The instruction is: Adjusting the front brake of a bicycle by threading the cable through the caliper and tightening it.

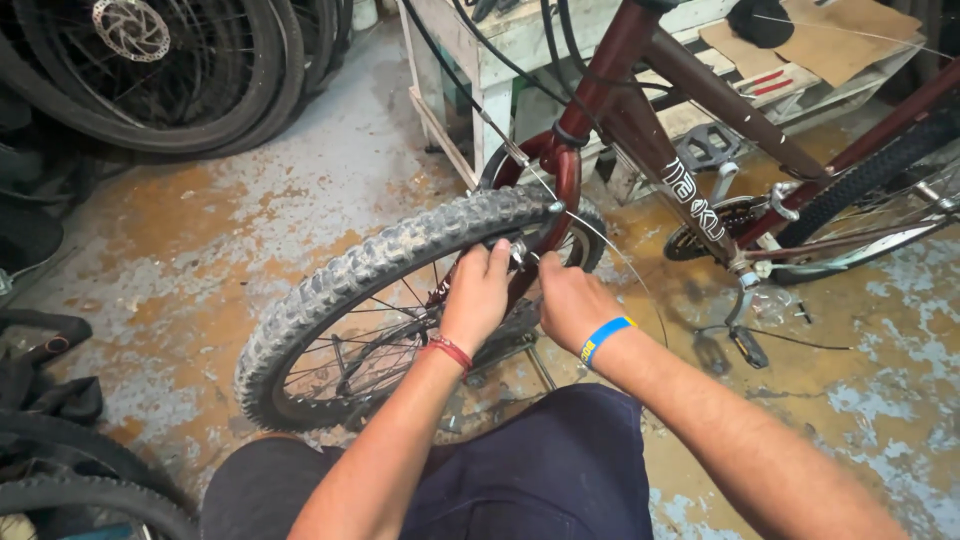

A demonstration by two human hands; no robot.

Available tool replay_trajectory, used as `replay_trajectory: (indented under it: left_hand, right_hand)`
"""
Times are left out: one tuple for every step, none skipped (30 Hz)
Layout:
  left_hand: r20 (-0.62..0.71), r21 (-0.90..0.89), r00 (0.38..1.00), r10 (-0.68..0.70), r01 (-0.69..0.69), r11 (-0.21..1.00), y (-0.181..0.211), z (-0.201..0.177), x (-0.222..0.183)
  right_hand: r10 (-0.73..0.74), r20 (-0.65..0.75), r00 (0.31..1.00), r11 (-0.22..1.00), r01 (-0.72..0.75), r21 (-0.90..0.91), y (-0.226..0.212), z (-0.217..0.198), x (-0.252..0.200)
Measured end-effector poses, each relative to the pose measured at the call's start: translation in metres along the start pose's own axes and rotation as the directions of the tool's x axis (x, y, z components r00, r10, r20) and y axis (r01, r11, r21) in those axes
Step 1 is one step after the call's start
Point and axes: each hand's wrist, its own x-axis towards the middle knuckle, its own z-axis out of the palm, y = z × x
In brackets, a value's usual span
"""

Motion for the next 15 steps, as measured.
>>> replay_trajectory:
  left_hand:
    - [0.005, 0.036, 1.0, -0.001, 0.0, 0.999, 0.0, 0.0, 0.001]
    - [0.007, 0.035, 1.0, 0.0, 0.0, 0.999, 0.004, -0.001, 0.0]
    - [0.005, 0.044, 1.0, -0.009, 0.009, 0.999, 0.007, -0.001, -0.001]
    - [-0.002, 0.051, 1.0, -0.022, 0.022, 0.998, 0.009, -0.002, -0.004]
    - [-0.006, 0.048, 1.0, -0.026, 0.026, 0.998, 0.007, -0.001, -0.003]
    - [-0.003, 0.074, 1.0, -0.019, 0.019, 0.997, 0.005, -0.001, -0.001]
    - [0.001, 0.1, 1.0, -0.013, 0.013, 0.995, 0.003, 0.0, 0.001]
    - [0.0, 0.1, 1.0, -0.009, 0.009, 0.995, 0.007, -0.002, 0.002]
    - [0.011, 0.109, 1.0, -0.014, 0.013, 0.994, 0.011, -0.004, 0.003]
    - [0.028, 0.119, 0.999, -0.03, 0.026, 0.993, 0.012, -0.005, 0.0]
    - [0.032, 0.121, 0.999, -0.037, 0.033, 0.992, 0.008, -0.003, 0.001]
    - [0.028, 0.137, 0.999, -0.039, 0.034, 0.99, 0.004, -0.002, 0.004]
    - [0.024, 0.154, 0.999, -0.04, 0.036, 0.987, 0.002, -0.001, 0.006]
    - [0.023, 0.153, 0.999, -0.032, 0.028, 0.988, 0.006, -0.002, 0.004]
    - [0.026, 0.146, 0.999, -0.031, 0.027, 0.989, 0.011, -0.004, 0.002]
  right_hand:
    - [-0.006, 0.013, 1.0, 1.0, 0.007, -0.016, 0.0, -0.001, 0.001]
    - [-0.005, 0.013, 1.0, 1.0, 0.005, -0.016, 0.001, -0.001, 0.002]
    - [-0.009, 0.016, 1.0, 1.0, 0.009, -0.027, 0.002, 0.0, 0.003]
    - [-0.018, 0.023, 1.0, 0.999, 0.019, -0.039, 0.002, 0.001, 0.004]
    - [-0.023, 0.026, 0.999, 0.999, 0.024, -0.042, 0.003, 0.003, 0.005]
    - [-0.024, 0.025, 0.999, 0.999, 0.025, -0.042, 0.005, 0.004, 0.007]
    - [-0.025, 0.023, 0.999, 0.999, 0.026, -0.041, 0.006, 0.005, 0.008]
    - [-0.026, 0.019, 0.999, 0.999, 0.026, -0.041, 0.005, 0.001, 0.009]
    - [-0.027, 0.035, 0.999, 0.999, 0.028, -0.043, 0.004, -0.003, 0.009]
    - [-0.026, 0.062, 0.998, 0.999, 0.028, -0.042, 0.003, -0.003, 0.006]
    - [-0.023, 0.07, 0.997, 0.999, 0.026, -0.038, 0.002, -0.004, 0.005]
    - [-0.027, 0.071, 0.997, 0.998, 0.03, -0.047, 0.001, -0.006, 0.004]
    - [-0.031, 0.071, 0.997, 0.998, 0.035, -0.057, -0.001, -0.009, 0.003]
    - [-0.03, 0.063, 0.998, 0.998, 0.034, -0.058, 0.001, -0.009, 0.004]
    - [-0.027, 0.07, 0.997, 0.997, 0.031, -0.069, 0.002, -0.01, 0.004]
